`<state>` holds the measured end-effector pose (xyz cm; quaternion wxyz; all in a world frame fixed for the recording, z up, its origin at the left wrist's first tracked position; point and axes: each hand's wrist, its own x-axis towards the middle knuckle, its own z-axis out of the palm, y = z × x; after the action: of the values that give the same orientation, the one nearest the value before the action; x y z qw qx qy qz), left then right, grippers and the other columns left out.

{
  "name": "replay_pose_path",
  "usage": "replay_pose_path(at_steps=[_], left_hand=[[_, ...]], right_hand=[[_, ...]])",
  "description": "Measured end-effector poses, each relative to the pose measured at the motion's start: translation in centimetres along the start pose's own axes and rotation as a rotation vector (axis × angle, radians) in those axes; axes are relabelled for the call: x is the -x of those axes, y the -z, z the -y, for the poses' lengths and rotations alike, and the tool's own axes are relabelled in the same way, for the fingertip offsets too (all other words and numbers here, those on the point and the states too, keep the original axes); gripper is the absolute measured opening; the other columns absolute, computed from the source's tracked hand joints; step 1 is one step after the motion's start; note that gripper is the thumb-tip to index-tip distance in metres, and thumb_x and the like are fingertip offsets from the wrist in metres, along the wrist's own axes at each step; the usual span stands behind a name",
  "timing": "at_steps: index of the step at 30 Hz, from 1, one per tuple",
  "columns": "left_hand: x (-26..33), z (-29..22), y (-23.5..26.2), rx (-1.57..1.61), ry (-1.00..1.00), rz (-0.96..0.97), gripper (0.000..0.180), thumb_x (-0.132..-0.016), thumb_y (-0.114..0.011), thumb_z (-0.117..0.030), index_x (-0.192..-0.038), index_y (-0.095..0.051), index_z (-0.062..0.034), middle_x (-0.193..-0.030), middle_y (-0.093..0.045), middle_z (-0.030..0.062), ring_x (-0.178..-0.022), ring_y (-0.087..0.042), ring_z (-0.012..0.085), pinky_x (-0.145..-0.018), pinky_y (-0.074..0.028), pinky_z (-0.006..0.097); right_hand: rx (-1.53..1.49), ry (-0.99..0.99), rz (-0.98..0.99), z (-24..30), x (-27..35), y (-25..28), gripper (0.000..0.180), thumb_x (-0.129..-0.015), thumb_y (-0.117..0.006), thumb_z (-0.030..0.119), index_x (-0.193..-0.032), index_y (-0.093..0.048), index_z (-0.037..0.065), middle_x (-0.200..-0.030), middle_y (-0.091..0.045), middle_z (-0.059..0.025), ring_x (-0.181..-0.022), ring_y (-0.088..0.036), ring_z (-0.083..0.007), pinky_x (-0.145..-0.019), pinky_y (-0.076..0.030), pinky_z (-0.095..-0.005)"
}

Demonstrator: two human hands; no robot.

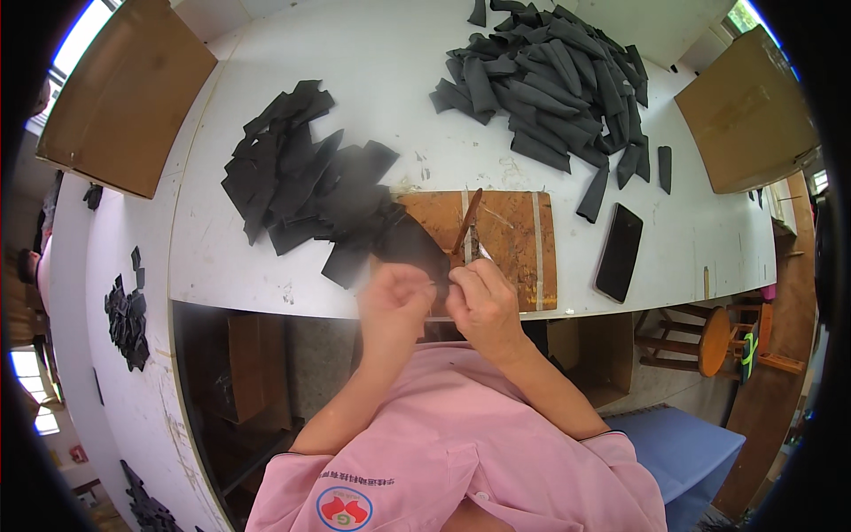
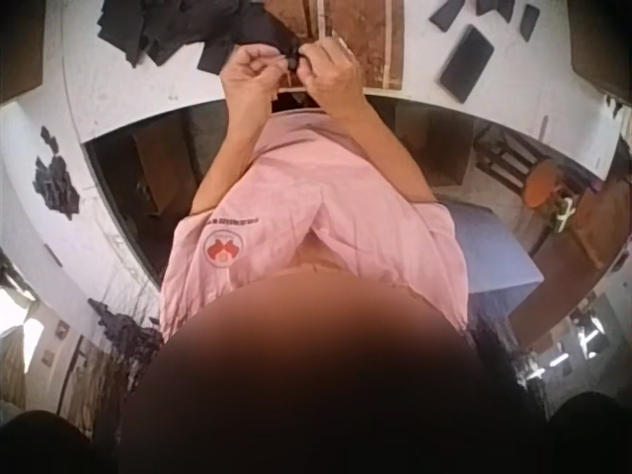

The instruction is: Manually sorting and organizing black foam or rubber strips on a workstation.

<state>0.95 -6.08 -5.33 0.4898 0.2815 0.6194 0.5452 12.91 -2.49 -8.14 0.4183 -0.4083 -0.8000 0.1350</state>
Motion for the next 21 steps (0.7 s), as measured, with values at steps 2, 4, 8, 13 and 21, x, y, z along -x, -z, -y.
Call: replay_pose_path(at_steps=[2,4,8,13,21], left_hand=[[-0.5,-0.1,1.0,0.519,0.174,0.248,0.018,-0.070,-0.054,0.010,-0.082,-0.050,-0.0029,-0.064,-0.052,0.0005,-0.038,-0.033,0.0008,-0.034,-0.024,0.017],[-0.5,-0.8,1.4,0.636,0.199,0.359,0.020,-0.070,-0.053,0.011,-0.084,-0.049,-0.0029,-0.066,-0.050,-0.0010,-0.040,-0.031,0.0002,-0.035,-0.022,0.015],[-0.6,-0.4,1.1,0.353,0.130,0.339,0.021,-0.069,-0.051,0.012,-0.086,-0.049,-0.0015,-0.069,-0.048,-0.0013,-0.044,-0.034,0.0004,-0.037,-0.024,0.016],[-0.3,0.8,-0.1,-0.216,-0.474,-0.031,0.022,-0.071,-0.048,0.012,-0.090,-0.051,0.0022,-0.071,-0.054,0.0017,-0.046,-0.039,-0.0001,-0.039,-0.029,0.015],[-0.1,-2.8,1.6,0.708,0.224,0.781,0.039,-0.070,-0.051,0.011,-0.108,-0.043,0.0057,-0.071,-0.055,0.0071,-0.042,-0.041,0.0028,-0.036,-0.028,0.014]], right_hand=[[-0.285,-0.212,0.071,0.5,-0.2,0.7,0.010,-0.068,-0.060,0.002,-0.077,-0.055,-0.001,-0.068,-0.050,-0.0077,-0.054,-0.047,-0.0178,-0.048,-0.039,-0.0284],[-0.565,-0.426,0.142,0.5,0.0,1.3,0.009,-0.071,-0.060,0.003,-0.077,-0.056,-0.001,-0.067,-0.051,-0.0067,-0.050,-0.045,-0.0147,-0.045,-0.037,-0.0262],[-1.664,-1.071,0.300,0.4,0.3,1.6,0.007,-0.073,-0.064,0.005,-0.075,-0.057,0.002,-0.067,-0.048,-0.0006,-0.052,-0.039,-0.0089,-0.047,-0.032,-0.0220],[-1.538,-0.946,0.378,0.7,0.1,1.2,0.014,-0.080,-0.059,0.017,-0.083,-0.053,0.005,-0.067,-0.047,0.0014,-0.057,-0.040,-0.0084,-0.051,-0.033,-0.0213],[-1.571,-0.839,0.213,1.4,-0.7,2.0,0.013,-0.082,-0.057,0.017,-0.076,-0.052,0.006,-0.078,-0.048,0.0025,-0.070,-0.044,-0.0066,-0.063,-0.037,-0.0197]])
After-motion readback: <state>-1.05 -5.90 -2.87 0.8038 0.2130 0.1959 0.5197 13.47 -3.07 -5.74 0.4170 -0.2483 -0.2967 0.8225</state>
